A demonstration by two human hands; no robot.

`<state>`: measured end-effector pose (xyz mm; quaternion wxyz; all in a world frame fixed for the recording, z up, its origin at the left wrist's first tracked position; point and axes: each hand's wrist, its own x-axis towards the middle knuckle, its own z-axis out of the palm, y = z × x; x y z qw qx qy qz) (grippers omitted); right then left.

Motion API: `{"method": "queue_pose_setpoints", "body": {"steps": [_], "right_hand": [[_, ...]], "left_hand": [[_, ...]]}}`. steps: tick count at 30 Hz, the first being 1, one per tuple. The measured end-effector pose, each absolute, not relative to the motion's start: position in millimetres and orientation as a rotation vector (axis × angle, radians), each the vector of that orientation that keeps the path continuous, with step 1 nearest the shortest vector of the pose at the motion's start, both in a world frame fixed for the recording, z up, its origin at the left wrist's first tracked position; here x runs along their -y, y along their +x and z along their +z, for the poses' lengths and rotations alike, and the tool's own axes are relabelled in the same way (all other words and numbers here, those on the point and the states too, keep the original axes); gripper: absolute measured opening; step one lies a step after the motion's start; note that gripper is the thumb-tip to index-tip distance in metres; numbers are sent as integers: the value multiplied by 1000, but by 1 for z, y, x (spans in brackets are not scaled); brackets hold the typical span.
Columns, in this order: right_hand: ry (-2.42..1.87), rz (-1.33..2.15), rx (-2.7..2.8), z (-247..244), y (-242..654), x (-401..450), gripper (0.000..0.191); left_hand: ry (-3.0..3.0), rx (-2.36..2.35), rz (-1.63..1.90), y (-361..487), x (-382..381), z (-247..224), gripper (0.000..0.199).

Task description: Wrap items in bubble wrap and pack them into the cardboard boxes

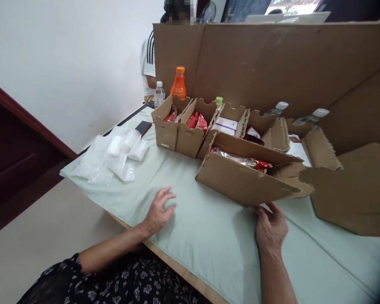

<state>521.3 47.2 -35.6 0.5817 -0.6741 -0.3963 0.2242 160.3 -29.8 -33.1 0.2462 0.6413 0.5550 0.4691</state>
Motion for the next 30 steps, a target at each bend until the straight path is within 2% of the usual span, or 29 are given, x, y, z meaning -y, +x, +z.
{"method": "queue_pose_setpoints", "body": {"steps": [4, 11, 17, 26, 30], "right_hand": [[-1615, 516, 913, -35, 521, -48, 56], [-1625, 479, 941, -32, 520, -49, 49], [-1643, 457, 991, -30, 522, -49, 45], [-1621, 527, 963, -35, 526, -51, 46], [-1595, 536, 958, -37, 526, -52, 46]], "left_hand": [[1990, -1866, 1369, 102, 1, -12, 35], [2150, -2289, 988, 46, -55, 11, 45], [2234, -2328, 790, 41, -72, 1, 49], [2202, -2359, 825, 37, -81, 3, 58], [2194, -2337, 965, 37, -84, 10, 58]]}}
